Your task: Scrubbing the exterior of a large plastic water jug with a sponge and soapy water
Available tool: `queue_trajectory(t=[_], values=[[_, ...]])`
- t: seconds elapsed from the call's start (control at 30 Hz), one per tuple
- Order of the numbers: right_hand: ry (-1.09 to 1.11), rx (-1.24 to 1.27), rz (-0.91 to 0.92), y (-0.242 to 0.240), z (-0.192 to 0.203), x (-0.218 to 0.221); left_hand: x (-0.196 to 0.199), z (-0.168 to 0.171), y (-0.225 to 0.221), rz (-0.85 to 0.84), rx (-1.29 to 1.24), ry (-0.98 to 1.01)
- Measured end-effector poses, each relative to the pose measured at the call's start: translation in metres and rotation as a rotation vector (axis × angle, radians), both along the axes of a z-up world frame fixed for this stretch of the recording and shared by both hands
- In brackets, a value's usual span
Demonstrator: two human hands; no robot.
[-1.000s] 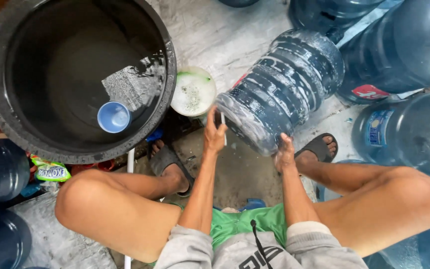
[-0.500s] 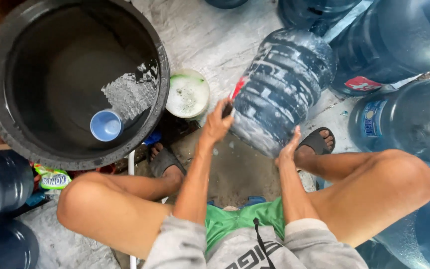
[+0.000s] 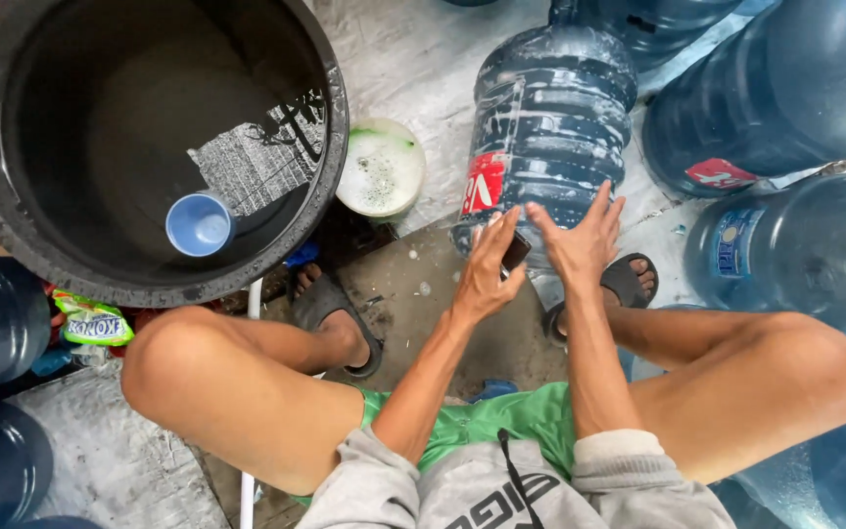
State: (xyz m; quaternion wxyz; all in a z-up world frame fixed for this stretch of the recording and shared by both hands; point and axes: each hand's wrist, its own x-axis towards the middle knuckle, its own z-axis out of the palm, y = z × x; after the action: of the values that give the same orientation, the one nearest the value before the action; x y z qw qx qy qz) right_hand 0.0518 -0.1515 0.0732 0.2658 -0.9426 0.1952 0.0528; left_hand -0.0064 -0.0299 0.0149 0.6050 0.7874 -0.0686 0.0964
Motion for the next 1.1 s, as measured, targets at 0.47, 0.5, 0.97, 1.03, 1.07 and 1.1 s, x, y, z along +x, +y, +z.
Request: queue_trajectory(t=[0.47, 0.5, 0.97, 1.03, 1.07, 1.1], values=[[0.077, 0.167, -0.041, -0.044, -0.002, 0.012, 0.026, -0.007, -0.023, 0.190, 0.026, 0.240], [0.081, 0.164, -0.044, -0.042, 0.002, 0.015, 0.031, 0.004, -0.022, 0.200, 0.065, 0.195], [0.085, 0.187, -0.035, -0.033, 0.008, 0.012, 0.003, -0.083, -0.042, 0.537, 0.085, 0.019], [0.058, 0.181, -0.034, -0.025, 0.017, 0.010, 0.000, -0.123, -0.028, 0.620, 0.022, 0.070], [0.056, 0.182, -0.040, -0.021, 0.018, 0.008, -0.001, -0.132, -0.023, 0.670, -0.098, 0.245], [0.052, 0.174, -0.043, -0.019, 0.019, 0.009, -0.001, -0.142, -0.021, 0.717, -0.228, 0.422]])
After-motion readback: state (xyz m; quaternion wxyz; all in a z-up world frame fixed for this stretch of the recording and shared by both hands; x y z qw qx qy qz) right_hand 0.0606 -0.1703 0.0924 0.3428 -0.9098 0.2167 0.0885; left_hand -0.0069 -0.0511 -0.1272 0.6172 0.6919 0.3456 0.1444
